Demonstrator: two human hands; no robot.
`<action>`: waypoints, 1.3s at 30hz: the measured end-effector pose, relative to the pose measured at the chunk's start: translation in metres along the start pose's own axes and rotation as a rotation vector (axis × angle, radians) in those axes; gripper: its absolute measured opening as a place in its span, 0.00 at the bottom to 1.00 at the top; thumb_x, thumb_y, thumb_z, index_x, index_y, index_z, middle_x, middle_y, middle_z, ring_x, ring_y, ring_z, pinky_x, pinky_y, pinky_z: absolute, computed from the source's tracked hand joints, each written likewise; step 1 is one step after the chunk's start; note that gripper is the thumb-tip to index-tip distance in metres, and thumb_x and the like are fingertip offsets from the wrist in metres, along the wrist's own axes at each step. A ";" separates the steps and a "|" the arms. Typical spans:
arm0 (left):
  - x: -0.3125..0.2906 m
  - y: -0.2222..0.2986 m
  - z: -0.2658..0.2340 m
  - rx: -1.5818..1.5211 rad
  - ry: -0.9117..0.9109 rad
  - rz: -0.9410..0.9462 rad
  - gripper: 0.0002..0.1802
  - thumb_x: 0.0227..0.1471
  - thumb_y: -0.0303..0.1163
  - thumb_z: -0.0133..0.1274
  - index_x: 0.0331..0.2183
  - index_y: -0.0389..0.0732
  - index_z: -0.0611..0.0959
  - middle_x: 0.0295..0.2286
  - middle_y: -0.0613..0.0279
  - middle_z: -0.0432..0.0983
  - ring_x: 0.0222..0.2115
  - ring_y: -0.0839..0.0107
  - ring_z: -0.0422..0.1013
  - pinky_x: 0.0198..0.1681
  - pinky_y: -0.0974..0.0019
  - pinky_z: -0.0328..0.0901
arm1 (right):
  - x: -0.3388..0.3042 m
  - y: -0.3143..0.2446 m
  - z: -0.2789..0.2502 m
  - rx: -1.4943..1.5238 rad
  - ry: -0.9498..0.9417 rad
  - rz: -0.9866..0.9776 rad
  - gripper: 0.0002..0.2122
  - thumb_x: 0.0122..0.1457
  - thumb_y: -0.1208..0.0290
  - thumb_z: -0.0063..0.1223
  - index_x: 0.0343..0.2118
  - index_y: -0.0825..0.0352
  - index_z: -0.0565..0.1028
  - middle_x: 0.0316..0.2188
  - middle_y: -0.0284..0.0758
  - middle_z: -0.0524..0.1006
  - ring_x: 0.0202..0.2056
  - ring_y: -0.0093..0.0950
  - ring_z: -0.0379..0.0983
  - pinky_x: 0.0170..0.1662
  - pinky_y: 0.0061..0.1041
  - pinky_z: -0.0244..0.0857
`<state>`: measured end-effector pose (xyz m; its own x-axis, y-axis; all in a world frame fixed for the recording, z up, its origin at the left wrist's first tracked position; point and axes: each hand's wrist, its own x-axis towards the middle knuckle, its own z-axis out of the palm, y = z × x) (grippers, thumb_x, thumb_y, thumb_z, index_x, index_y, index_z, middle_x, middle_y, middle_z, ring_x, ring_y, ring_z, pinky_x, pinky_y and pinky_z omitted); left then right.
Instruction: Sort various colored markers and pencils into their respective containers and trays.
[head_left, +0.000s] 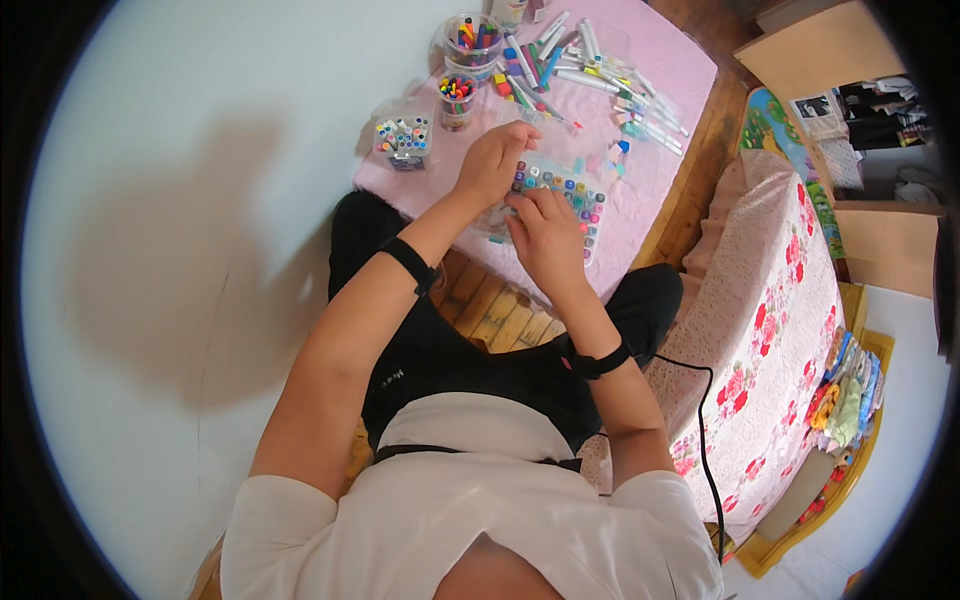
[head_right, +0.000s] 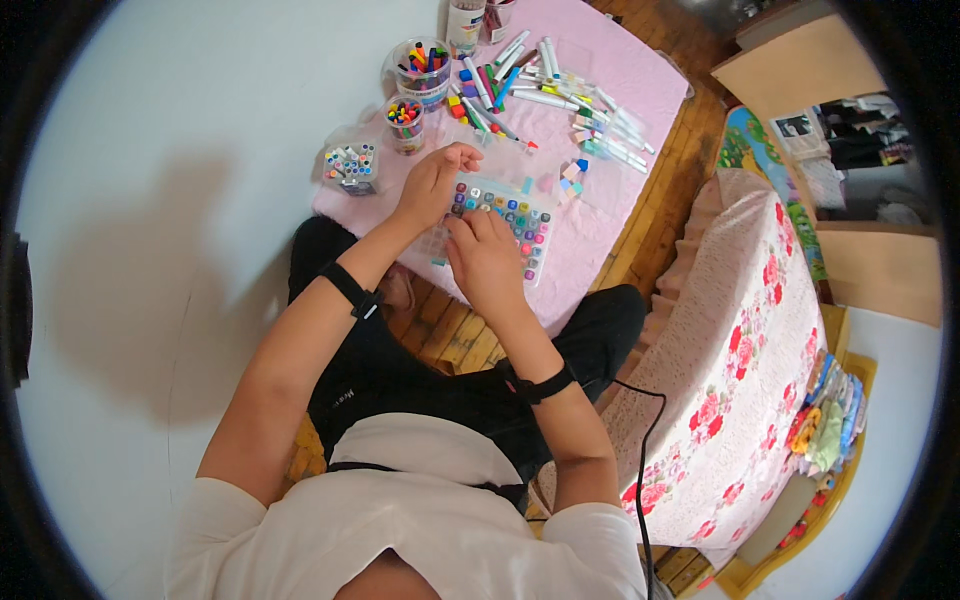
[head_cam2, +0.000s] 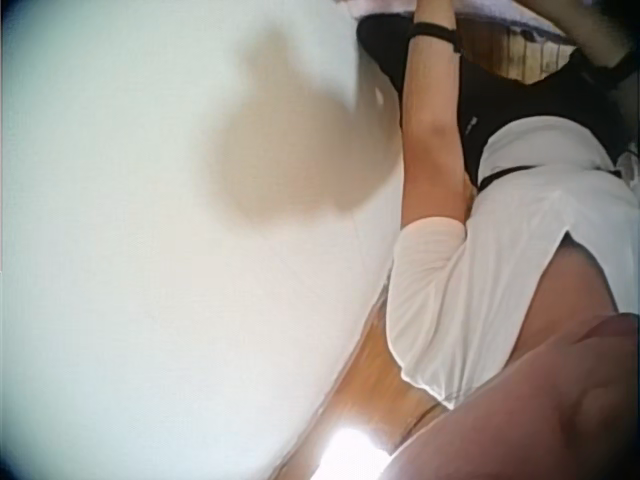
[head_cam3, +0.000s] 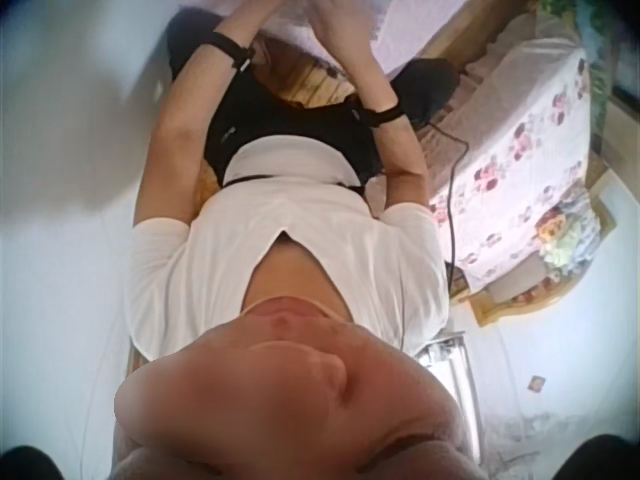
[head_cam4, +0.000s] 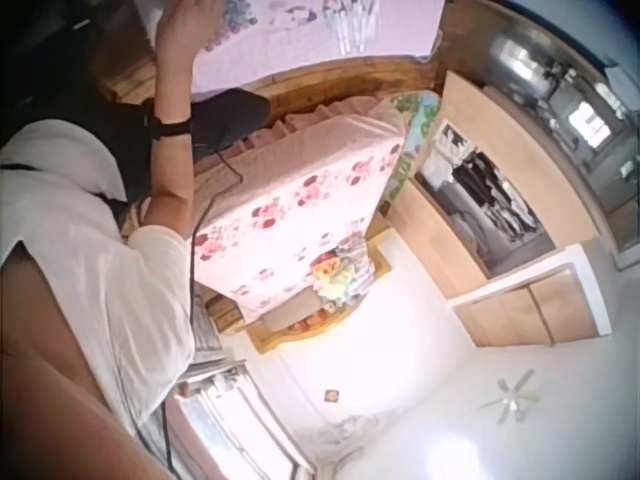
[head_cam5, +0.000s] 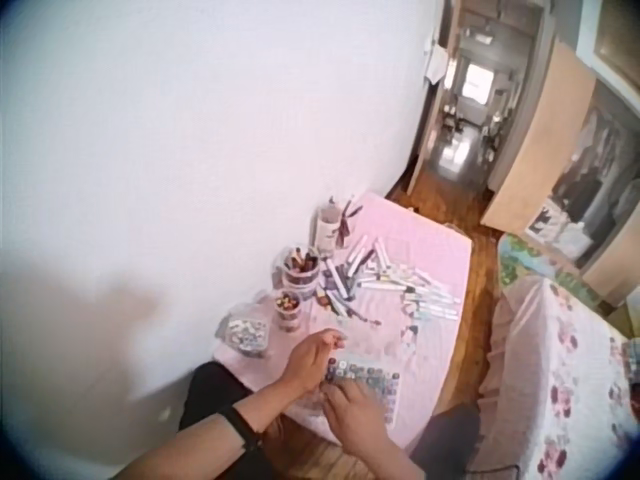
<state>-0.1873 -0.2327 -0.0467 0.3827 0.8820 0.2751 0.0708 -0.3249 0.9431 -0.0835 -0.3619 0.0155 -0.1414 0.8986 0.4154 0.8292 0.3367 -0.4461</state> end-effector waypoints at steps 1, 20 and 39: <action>0.000 0.000 0.000 0.035 0.004 0.016 0.31 0.70 0.52 0.31 0.40 0.39 0.82 0.32 0.53 0.81 0.36 0.58 0.78 0.44 0.59 0.69 | 0.000 -0.004 0.001 -0.023 0.006 0.010 0.11 0.51 0.78 0.60 0.39 0.66 0.77 0.33 0.38 0.73 0.39 0.38 0.71 0.42 0.36 0.66; 0.001 0.008 0.003 0.160 -0.011 0.005 0.30 0.69 0.49 0.34 0.35 0.37 0.84 0.31 0.54 0.82 0.34 0.59 0.78 0.40 0.58 0.70 | -0.008 0.000 0.008 -0.227 -0.223 -0.053 0.06 0.49 0.74 0.61 0.30 0.66 0.77 0.33 0.36 0.74 0.40 0.36 0.72 0.44 0.35 0.68; 0.005 -0.005 0.005 0.258 -0.072 -0.021 0.30 0.69 0.47 0.33 0.31 0.38 0.83 0.31 0.51 0.81 0.36 0.51 0.76 0.44 0.52 0.67 | -0.016 -0.002 0.019 -0.087 0.046 -0.015 0.08 0.53 0.75 0.57 0.37 0.67 0.77 0.31 0.37 0.73 0.38 0.38 0.71 0.44 0.36 0.67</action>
<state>-0.1816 -0.2279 -0.0512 0.4427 0.8659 0.2329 0.3082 -0.3909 0.8673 -0.0928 -0.3712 -0.0051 -0.1310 0.8791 0.4584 0.8711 0.3228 -0.3702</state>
